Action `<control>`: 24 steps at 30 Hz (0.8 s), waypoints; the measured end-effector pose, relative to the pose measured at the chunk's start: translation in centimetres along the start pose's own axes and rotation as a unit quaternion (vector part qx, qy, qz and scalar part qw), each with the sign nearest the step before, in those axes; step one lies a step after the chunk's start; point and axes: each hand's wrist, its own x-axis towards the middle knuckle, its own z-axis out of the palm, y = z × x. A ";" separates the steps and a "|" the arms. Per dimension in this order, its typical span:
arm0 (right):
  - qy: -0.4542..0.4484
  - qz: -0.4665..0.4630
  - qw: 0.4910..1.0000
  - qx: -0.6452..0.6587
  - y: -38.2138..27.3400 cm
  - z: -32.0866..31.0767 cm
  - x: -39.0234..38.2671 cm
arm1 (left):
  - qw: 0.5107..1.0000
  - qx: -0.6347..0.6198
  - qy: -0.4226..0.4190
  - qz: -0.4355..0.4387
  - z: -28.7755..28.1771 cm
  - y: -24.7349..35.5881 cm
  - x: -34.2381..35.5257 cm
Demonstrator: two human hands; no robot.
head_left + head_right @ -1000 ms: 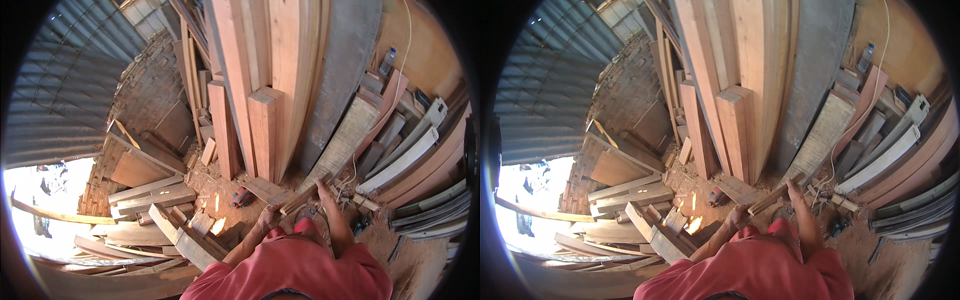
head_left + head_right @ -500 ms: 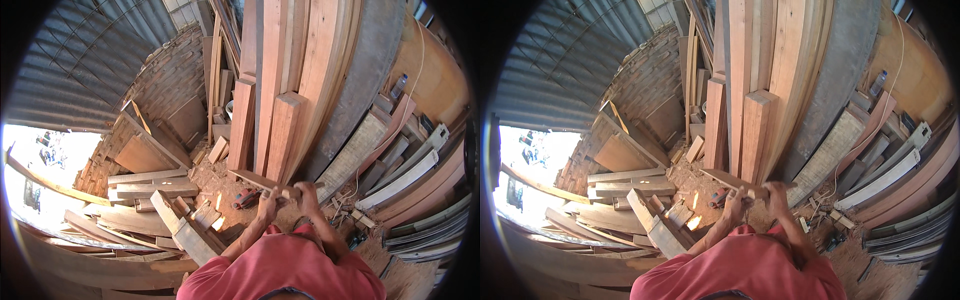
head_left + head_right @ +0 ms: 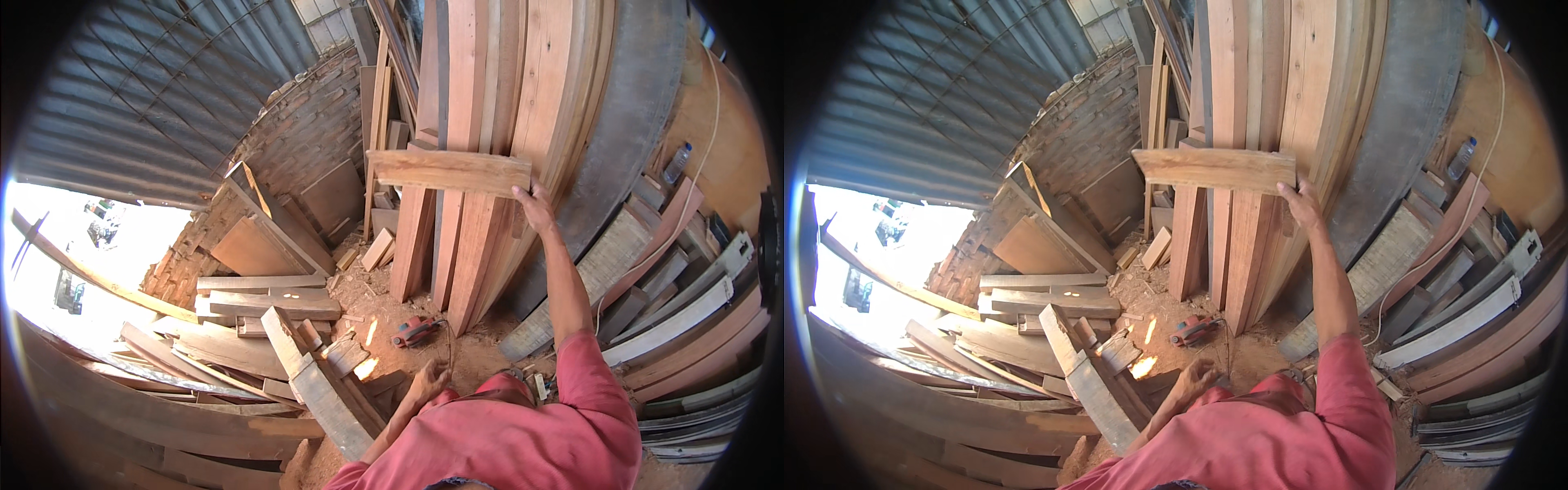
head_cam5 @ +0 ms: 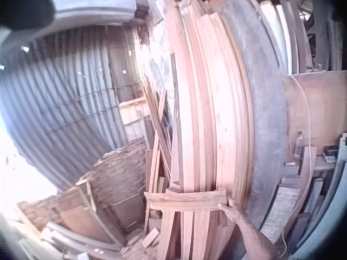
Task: The person measures a long wooden plank with a tape measure and marks it with a pencil. They then use a circular saw to cut the plank at the marked line. The person repeats this process for a second plank, measuring, marking, and cutting it to size.
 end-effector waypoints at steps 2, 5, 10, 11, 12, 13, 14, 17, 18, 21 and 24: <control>0.041 0.030 0.998 -0.028 1.6 -0.3 1.2 | 0.997 0.076 -0.012 -0.032 0.0 -0.6 -2.4; 0.111 0.045 0.990 -0.075 3.0 0.8 2.6 | 0.990 0.097 -0.015 -0.102 0.8 -2.0 -3.6; 0.165 -0.017 0.971 -0.174 2.2 1.8 5.2 | 0.980 0.165 -0.040 -0.102 1.9 -1.2 -2.5; 0.165 -0.016 0.965 -0.201 1.7 1.7 5.6 | 0.980 0.174 -0.039 -0.085 1.9 -0.8 -1.8; 0.164 0.001 0.957 -0.241 2.2 1.6 5.5 | 0.980 0.184 -0.038 -0.068 1.9 -0.6 -1.3; 0.163 0.019 0.946 -0.280 3.0 1.8 5.2 | 0.979 0.189 -0.043 -0.068 1.9 -0.6 -1.1; 0.160 0.034 0.934 -0.317 2.9 2.2 5.3 | 0.978 0.195 -0.043 -0.068 1.7 -0.5 -0.7; 0.199 0.098 0.905 -0.363 2.1 2.6 4.1 | 0.981 0.190 -0.027 -0.039 0.9 -1.1 0.7; 0.172 0.118 0.909 -0.359 1.4 2.8 4.0 | 0.982 0.185 -0.019 -0.027 0.7 -1.4 0.8; 0.132 0.151 0.917 -0.346 0.3 2.4 4.0 | 0.988 0.150 -0.010 -0.031 -0.1 -1.7 0.9; 0.162 0.102 0.931 -0.311 0.9 2.2 4.1 | 0.984 0.170 -0.017 -0.043 -0.7 -1.3 0.8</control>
